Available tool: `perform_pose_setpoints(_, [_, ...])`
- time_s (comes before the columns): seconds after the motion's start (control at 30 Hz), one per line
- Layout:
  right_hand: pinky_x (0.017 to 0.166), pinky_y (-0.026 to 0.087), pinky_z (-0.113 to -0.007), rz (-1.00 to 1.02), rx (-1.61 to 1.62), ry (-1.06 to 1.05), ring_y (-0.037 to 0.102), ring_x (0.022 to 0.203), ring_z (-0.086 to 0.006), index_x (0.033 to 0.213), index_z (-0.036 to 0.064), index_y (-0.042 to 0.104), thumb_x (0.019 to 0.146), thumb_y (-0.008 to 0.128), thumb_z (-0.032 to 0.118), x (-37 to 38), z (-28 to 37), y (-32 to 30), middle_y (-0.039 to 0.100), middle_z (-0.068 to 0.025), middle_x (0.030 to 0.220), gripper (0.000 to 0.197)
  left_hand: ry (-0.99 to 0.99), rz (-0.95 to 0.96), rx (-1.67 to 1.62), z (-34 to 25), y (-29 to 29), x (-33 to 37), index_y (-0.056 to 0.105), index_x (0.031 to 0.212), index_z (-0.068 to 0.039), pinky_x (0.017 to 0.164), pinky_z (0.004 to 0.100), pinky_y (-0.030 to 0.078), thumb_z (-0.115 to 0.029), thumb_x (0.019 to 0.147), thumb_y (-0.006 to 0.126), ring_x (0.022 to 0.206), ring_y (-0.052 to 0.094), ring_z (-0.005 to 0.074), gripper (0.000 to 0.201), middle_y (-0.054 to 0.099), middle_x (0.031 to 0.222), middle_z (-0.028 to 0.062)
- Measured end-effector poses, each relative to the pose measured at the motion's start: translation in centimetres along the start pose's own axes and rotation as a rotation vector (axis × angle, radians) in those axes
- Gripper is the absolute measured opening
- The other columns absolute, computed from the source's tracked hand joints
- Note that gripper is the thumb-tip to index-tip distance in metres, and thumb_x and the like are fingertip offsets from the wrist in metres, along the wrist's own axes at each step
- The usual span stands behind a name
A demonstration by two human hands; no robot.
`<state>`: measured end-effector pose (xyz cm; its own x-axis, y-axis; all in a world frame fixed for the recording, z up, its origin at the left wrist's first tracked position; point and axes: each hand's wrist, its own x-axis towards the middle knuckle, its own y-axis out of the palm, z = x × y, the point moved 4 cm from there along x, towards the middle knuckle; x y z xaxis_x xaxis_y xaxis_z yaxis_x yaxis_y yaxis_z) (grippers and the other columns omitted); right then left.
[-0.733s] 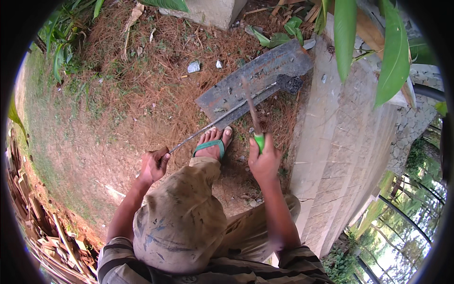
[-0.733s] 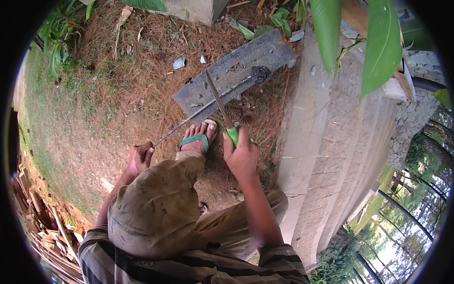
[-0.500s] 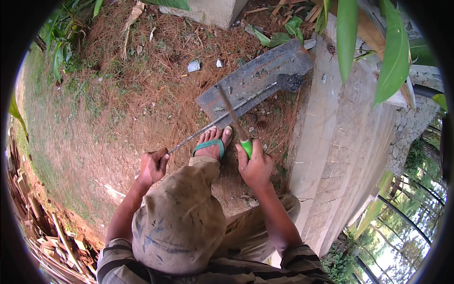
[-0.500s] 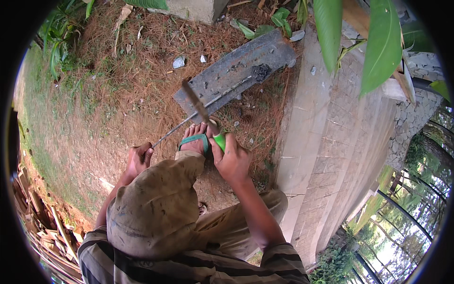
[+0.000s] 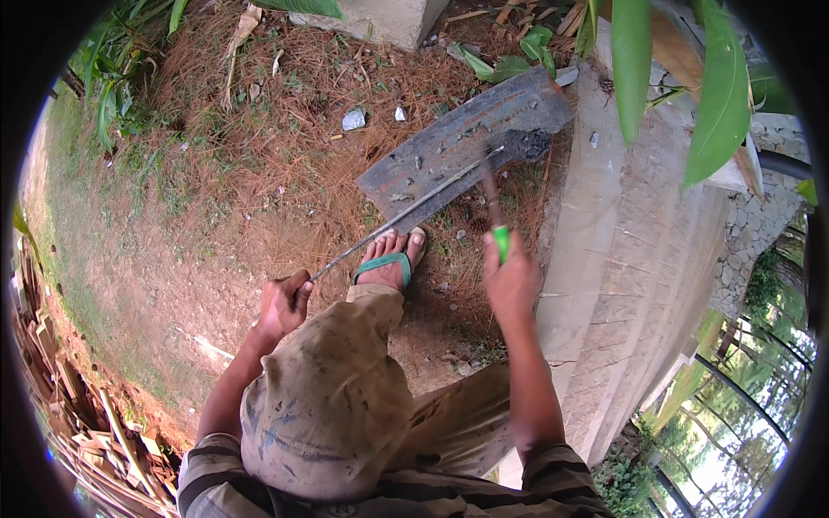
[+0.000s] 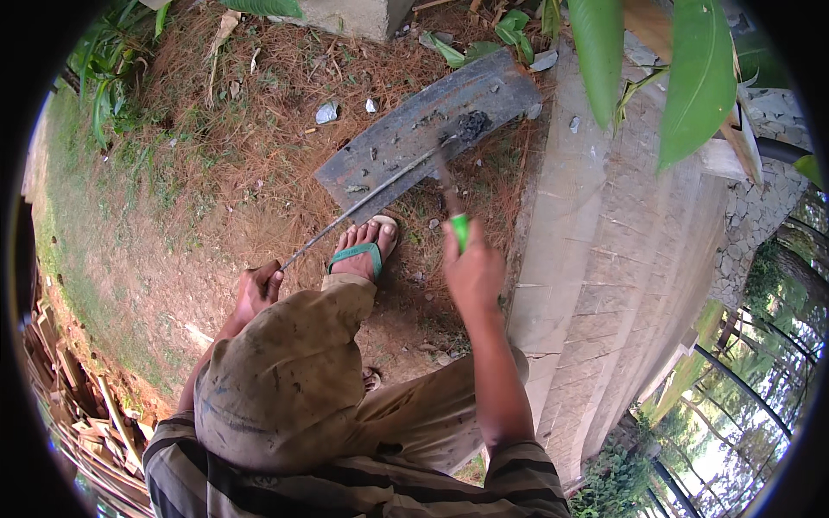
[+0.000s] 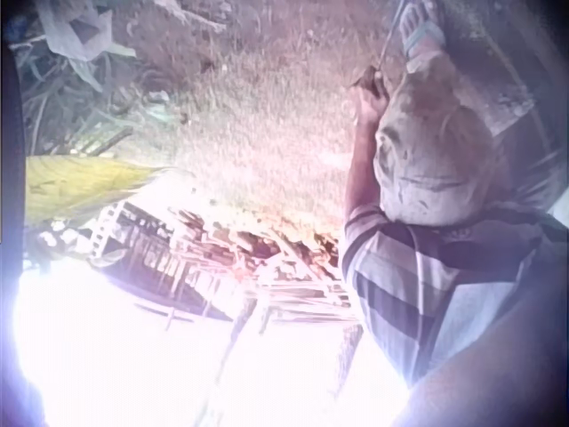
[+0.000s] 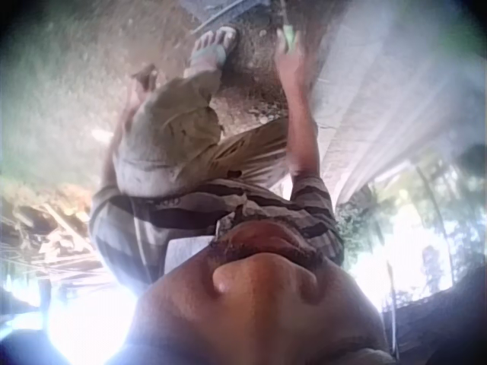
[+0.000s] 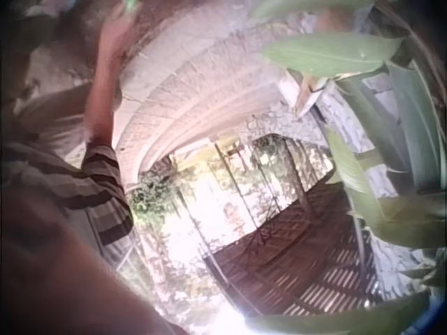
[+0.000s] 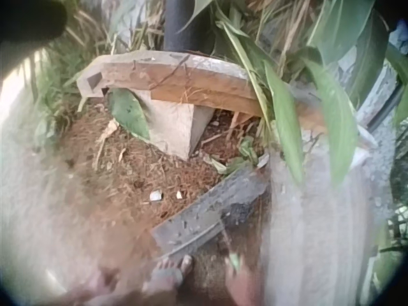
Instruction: The person straightens a long piece of metal wire by pulling it against the edge of a flat metal plate and using a tool to strike it.
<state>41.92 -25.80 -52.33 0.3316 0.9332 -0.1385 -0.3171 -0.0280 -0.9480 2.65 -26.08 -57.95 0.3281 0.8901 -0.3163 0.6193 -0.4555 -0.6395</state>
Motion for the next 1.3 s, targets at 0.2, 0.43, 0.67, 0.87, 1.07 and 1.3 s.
perform_pose_setpoints(0.2, [0.047,0.05,-0.052,0.211,0.092,-0.232,0.069,0.054,-0.0388,0.103,0.0071,0.057,0.104,0.06,0.042,-1.5,5.0,-0.4,0.064,-0.0159,0.059,0.035,-0.013,-0.011,0.051,0.6,-0.9,-0.6,0.053,0.082,-0.005,0.056,0.0511,0.042,-0.03,0.104,0.055,0.06,0.057,0.046,0.033,0.055,0.063,0.0211])
perform_pose_setpoints(0.43, [0.048,0.046,-0.048,0.083,0.402,0.026,0.062,0.05,-0.0318,0.092,0.0044,0.057,0.107,0.054,0.043,1.8,1.8,-1.3,0.058,-0.0133,0.058,0.042,-0.06,0.046,0.013,-0.4,-0.2,0.1,0.054,0.085,-0.006,0.058,0.0526,0.043,-0.034,0.104,0.055,0.062,0.058,0.0473,0.034,0.056,0.064,0.0217])
perform_pose_setpoints(0.67, [0.057,0.045,-0.035,0.543,1.038,0.296,0.059,0.061,-0.0191,0.112,0.002,0.054,0.108,0.052,0.038,-10.1,6.0,1.8,0.06,-0.0111,0.076,0.036,-0.099,0.094,-0.035,2.0,2.4,-1.7,0.058,0.09,-0.006,0.058,0.0523,0.043,-0.037,0.104,0.055,0.063,0.06,0.0458,0.034,0.057,0.064,0.0222])
perform_pose_setpoints(0.87, [0.046,0.04,-0.027,0.325,1.044,0.297,0.051,0.052,-0.0104,0.112,0.0029,0.055,0.111,0.044,0.038,-13.4,6.6,3.3,0.056,-0.0031,0.074,0.036,0.086,0.276,0.086,-5.8,6.8,2.5,0.059,0.12,-0.01,0.087,0.0463,0.049,-0.035,0.103,0.05,0.1,0.062,0.0358,0.032,0.066,0.108,0.0147])
perform_pose_setpoints(1.07, [0.05,0.041,-0.03,-0.095,0.662,-0.052,0.049,0.052,-0.0115,0.107,0.0022,0.056,0.111,0.041,0.032,-12.9,6.6,3.5,0.055,-0.0043,0.07,0.033,0.196,-0.126,0.477,-9.8,16.6,8.7,0.054,0.138,-0.01,0.101,0.0447,0.047,-0.026,0.1,0.049,0.119,0.059,0.0333,0.042,0.063,0.13,0.0127])
perform_pose_setpoints(1.3, [0.059,0.047,-0.036,-0.002,0.75,0.017,0.062,0.064,-0.0244,0.101,-0.0014,0.058,0.111,0.036,0.027,-9.8,6.7,2.6,0.06,-0.0135,0.07,0.037,0.278,-0.049,0.494,-5.5,19.5,7.4,0.046,0.149,-0.011,0.121,0.0466,0.034,-0.042,0.107,0.04,0.141,0.048,0.0378,0.053,0.054,0.15,0.0136])
